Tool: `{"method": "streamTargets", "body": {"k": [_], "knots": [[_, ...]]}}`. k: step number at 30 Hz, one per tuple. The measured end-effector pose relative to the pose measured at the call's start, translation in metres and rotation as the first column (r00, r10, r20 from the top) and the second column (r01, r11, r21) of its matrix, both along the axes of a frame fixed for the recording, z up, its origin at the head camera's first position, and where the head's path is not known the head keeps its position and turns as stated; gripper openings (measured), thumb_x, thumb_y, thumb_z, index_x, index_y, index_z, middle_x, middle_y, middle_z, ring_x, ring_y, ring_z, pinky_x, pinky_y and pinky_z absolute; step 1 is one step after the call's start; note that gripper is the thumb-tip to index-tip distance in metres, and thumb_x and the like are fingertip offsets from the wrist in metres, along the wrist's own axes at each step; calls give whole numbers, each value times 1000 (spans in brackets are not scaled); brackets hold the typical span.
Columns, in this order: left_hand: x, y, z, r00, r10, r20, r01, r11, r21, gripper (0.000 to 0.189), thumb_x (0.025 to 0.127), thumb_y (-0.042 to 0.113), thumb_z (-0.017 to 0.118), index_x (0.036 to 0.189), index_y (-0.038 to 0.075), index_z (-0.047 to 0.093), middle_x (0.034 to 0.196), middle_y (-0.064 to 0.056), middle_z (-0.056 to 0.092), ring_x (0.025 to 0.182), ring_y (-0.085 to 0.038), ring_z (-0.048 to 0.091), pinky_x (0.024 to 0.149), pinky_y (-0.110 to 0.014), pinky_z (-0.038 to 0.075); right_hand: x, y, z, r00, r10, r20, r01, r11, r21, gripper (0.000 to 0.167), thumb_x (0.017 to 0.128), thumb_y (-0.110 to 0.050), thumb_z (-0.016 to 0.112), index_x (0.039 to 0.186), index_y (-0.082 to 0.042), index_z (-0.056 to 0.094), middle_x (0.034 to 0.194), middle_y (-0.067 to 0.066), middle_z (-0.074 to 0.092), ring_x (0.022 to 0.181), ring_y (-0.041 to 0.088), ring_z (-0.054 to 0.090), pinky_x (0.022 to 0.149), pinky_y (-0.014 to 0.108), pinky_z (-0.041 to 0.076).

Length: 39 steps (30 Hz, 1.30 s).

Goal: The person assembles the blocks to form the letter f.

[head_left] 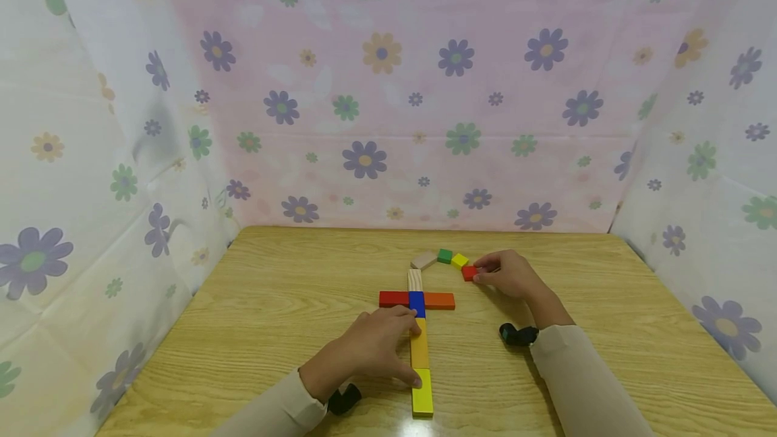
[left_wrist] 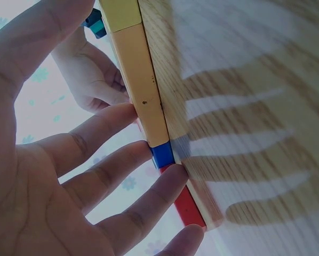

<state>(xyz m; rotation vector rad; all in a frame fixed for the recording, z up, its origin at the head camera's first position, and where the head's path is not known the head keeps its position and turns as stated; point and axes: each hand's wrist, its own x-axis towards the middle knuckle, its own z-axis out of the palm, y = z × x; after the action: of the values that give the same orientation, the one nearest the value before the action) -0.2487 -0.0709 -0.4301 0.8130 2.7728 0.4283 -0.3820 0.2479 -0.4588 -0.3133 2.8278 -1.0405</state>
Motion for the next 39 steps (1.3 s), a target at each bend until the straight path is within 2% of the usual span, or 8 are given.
{"method": "streamTargets", "body": {"k": [15, 20, 25, 33, 39], "knots": [[0, -2, -2, 1000, -8, 6, 8, 1000, 24, 71, 69, 64, 89, 127, 29, 67, 157, 6, 50, 142, -24, 51, 102, -53, 43, 0, 1, 0, 1000, 15, 8, -15, 1000, -9, 42, 98, -31, 73, 132, -7, 69, 119, 12, 70, 106, 26, 65, 92, 45, 56], [-4, 0, -3, 1000, -17, -4, 17, 1000, 21, 72, 69, 65, 89, 127, 29, 66, 157, 6, 50, 142, -23, 51, 101, -50, 43, 0, 10, -1, 1000, 2, 28, 0, 998, -69, 49, 100, -37, 69, 137, -6, 65, 127, 17, 68, 110, 29, 65, 93, 46, 56], [-5, 1, -7, 1000, -19, 12, 19, 1000, 20, 72, 69, 65, 89, 127, 31, 66, 157, 7, 50, 142, -22, 51, 102, -51, 43, 2, 18, -8, 997, -7, 73, 17, 991, -129, 52, 102, -40, 66, 141, -5, 62, 131, 16, 66, 109, 24, 66, 93, 43, 57], [-6, 0, -11, 1000, -16, 11, 16, 1000, 5, 73, 68, 67, 88, 128, 31, 65, 158, 8, 48, 143, -22, 50, 101, -51, 43, 2, 18, -11, 997, 7, 70, 4, 989, -149, 53, 103, -40, 64, 141, -4, 61, 133, 17, 65, 111, 25, 66, 95, 44, 56], [-7, 2, -9, 1000, -14, 1, 14, 1000, -11, 78, 70, 67, 87, 133, 28, 61, 159, 8, 46, 145, -19, 47, 108, -50, 41, 3, 19, -8, 996, 18, 84, -2, 983, -182, 52, 105, -38, 62, 144, -3, 58, 134, 16, 65, 117, 27, 64, 98, 46, 55]]}}
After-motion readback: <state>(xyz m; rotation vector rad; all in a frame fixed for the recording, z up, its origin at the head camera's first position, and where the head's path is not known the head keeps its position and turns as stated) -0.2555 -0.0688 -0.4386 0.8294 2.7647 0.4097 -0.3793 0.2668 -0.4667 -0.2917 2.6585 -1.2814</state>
